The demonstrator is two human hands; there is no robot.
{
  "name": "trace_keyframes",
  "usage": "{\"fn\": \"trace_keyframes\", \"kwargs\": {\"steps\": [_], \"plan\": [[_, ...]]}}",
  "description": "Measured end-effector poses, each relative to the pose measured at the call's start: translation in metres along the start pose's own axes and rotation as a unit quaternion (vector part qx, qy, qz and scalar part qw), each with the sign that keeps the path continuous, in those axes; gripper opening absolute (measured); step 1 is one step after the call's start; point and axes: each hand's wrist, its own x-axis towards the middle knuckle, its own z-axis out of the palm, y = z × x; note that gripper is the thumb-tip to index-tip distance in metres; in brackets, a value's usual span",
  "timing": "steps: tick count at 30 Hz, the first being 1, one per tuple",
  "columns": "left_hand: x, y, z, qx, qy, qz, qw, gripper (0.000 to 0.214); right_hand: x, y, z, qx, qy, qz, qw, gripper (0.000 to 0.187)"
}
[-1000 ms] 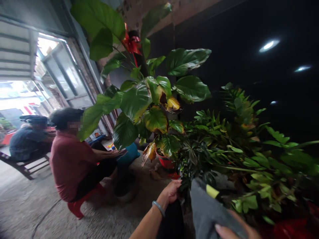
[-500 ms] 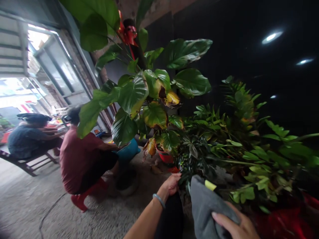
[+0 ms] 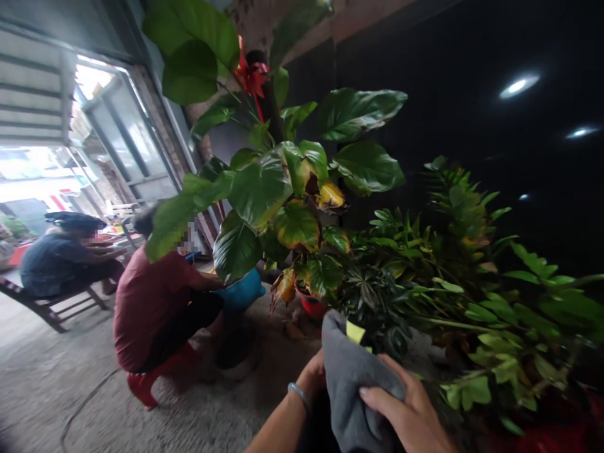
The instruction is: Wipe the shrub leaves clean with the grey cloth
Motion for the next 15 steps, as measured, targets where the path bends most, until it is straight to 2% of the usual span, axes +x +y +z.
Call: {"fn": "trace_keyframes", "kwargs": {"steps": [2,4,7,11,15], "plan": [[-0.001,-0.001,0.0,0.007,-0.001,0.028,1.0,0.016,0.01,-0.017,0.012,0.021,-0.047,-0.029,0.998,0.036],[0.002,-0.003,-0.001,0.015,0.002,0.026,1.0,0.018,0.023,-0.022,0.02,0.046,-0.069,-0.039,0.996,0.03],[0.008,-0.004,-0.006,0.027,0.009,0.005,1.0,0.02,0.036,0.001,0.019,0.068,-0.023,0.009,0.997,0.028],[0.01,-0.003,-0.009,0.027,-0.007,-0.008,1.0,0.022,0.039,0.04,0.01,0.055,-0.028,0.03,0.998,0.03],[0.007,0.0,-0.003,-0.005,-0.012,0.004,1.0,0.025,0.038,0.04,0.012,0.039,-0.033,0.0,0.999,0.037]]}}
